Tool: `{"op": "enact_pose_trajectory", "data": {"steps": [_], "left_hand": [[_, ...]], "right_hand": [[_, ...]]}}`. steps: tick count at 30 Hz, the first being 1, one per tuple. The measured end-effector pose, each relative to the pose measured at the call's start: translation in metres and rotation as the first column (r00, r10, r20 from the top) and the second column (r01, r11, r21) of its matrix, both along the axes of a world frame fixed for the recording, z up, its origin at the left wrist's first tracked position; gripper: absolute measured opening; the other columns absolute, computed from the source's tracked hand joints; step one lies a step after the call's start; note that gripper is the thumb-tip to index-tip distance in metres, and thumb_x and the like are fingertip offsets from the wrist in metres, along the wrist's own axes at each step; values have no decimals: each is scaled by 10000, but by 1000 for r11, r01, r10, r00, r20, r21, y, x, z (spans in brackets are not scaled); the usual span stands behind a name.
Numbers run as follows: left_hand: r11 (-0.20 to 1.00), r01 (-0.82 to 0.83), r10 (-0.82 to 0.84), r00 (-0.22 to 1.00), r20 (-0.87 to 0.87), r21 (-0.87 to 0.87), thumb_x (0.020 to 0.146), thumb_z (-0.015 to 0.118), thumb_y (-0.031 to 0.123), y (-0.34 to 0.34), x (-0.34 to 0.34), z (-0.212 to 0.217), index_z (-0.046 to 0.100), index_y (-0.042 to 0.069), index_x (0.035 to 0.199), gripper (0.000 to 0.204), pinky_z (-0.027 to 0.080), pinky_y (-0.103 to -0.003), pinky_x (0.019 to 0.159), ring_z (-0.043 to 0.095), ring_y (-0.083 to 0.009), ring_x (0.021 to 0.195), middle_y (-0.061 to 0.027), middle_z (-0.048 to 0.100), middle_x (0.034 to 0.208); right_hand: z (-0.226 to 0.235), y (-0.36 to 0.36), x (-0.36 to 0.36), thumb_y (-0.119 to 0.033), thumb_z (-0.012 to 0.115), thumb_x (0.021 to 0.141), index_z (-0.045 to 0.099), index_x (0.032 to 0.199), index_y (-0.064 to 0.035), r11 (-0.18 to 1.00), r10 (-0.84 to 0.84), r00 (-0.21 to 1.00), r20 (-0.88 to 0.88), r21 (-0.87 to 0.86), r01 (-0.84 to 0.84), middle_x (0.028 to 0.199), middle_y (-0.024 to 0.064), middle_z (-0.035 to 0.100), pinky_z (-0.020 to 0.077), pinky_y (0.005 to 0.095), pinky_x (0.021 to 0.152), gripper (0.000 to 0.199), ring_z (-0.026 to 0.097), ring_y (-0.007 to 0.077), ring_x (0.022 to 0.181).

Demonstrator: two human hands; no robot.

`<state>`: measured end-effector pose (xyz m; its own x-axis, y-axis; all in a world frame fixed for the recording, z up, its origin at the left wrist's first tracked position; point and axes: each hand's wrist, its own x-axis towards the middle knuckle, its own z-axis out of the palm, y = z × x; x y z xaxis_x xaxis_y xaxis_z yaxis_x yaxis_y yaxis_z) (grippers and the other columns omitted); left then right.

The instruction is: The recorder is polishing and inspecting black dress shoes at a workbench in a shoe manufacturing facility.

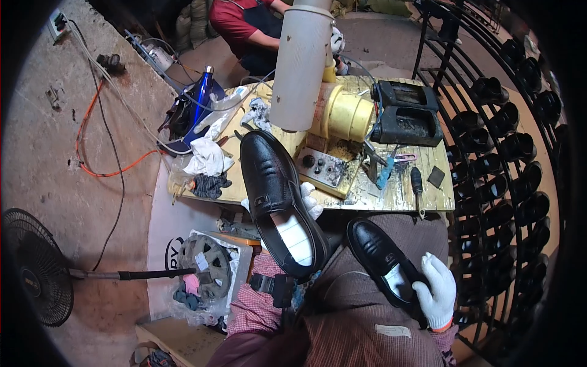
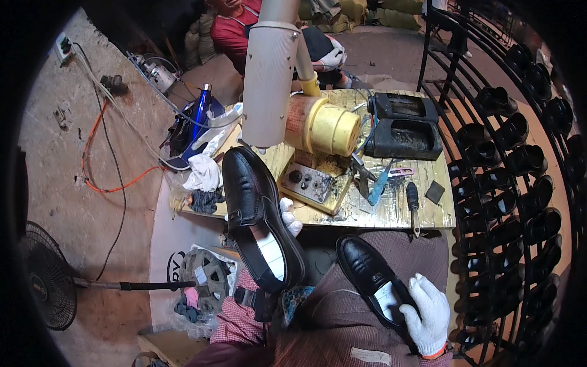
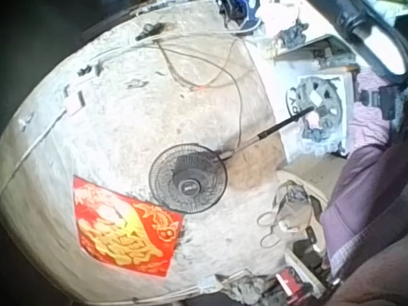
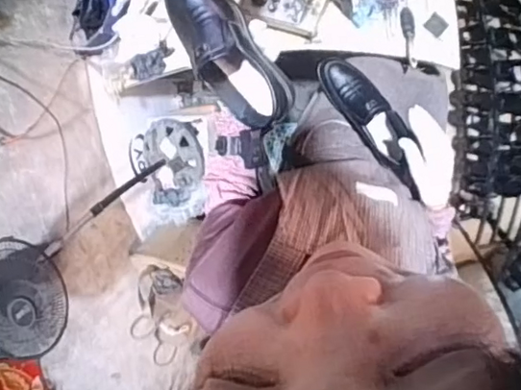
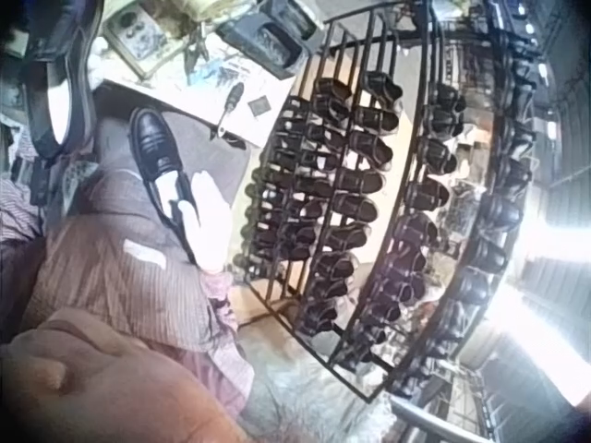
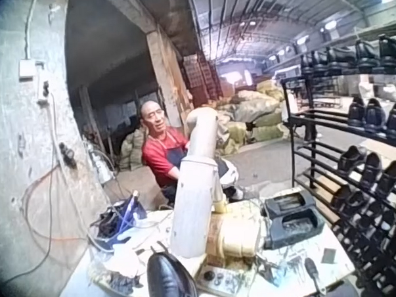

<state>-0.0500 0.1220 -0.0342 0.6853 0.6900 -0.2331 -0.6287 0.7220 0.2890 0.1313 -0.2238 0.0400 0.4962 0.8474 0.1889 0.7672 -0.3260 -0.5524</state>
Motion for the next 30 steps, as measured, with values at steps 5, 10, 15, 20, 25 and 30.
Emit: {"op": "enact_pose_trajectory", "data": {"steps": [5,10,15,20,25,30], "left_hand": [[986,137,-124,983,135,-94,988,479,690,-17,-14,1,411,46,1532,846,543,-576,1019,673,-390,1114,-235,612,1357],[985,87,-84,996,-25,149,857,444,877,-32,-7,10,431,72,1522,1044,493,-571,1076,639,-374,1169,-212,586,1395],[959,22,52,966,-253,283,896,410,854,-23,4,25,364,120,1585,1008,387,-501,1193,496,-347,1390,-142,472,1559],[977,-29,85,961,-263,211,936,422,802,4,17,39,414,104,1555,932,409,-491,1175,520,-330,1355,-137,523,1508],[975,-39,108,942,-316,218,957,393,795,25,23,51,391,105,1573,925,406,-499,1175,504,-345,1382,-144,497,1543],[955,-98,169,955,-243,280,973,393,771,47,24,56,406,138,1572,872,365,-491,1201,477,-332,1393,-112,487,1555]], "right_hand": [[-8,7,0,-180,800,754,631,1323,22,997,-18,999,-35,-81,15,1318,272,632,495,472,1009,627,630,438,1190],[-15,9,-2,-190,813,736,584,1388,0,972,6,982,-189,-230,-51,1351,260,619,500,449,1049,717,626,413,1220],[-19,4,0,-185,819,735,569,1408,-9,971,-3,980,-199,-233,-45,1343,247,630,513,435,1038,739,633,403,1218],[-20,4,2,-178,818,739,575,1402,-8,976,15,980,-200,-209,-57,1329,249,637,522,431,1022,727,644,402,1198],[-20,7,2,-178,815,744,574,1405,-11,972,-26,972,-235,-233,-30,1296,246,652,530,434,1005,723,659,403,1161],[-21,6,2,-180,810,751,572,1413,-14,976,-23,970,-243,-215,-31,1297,247,651,534,434,999,724,661,400,1161]]}}
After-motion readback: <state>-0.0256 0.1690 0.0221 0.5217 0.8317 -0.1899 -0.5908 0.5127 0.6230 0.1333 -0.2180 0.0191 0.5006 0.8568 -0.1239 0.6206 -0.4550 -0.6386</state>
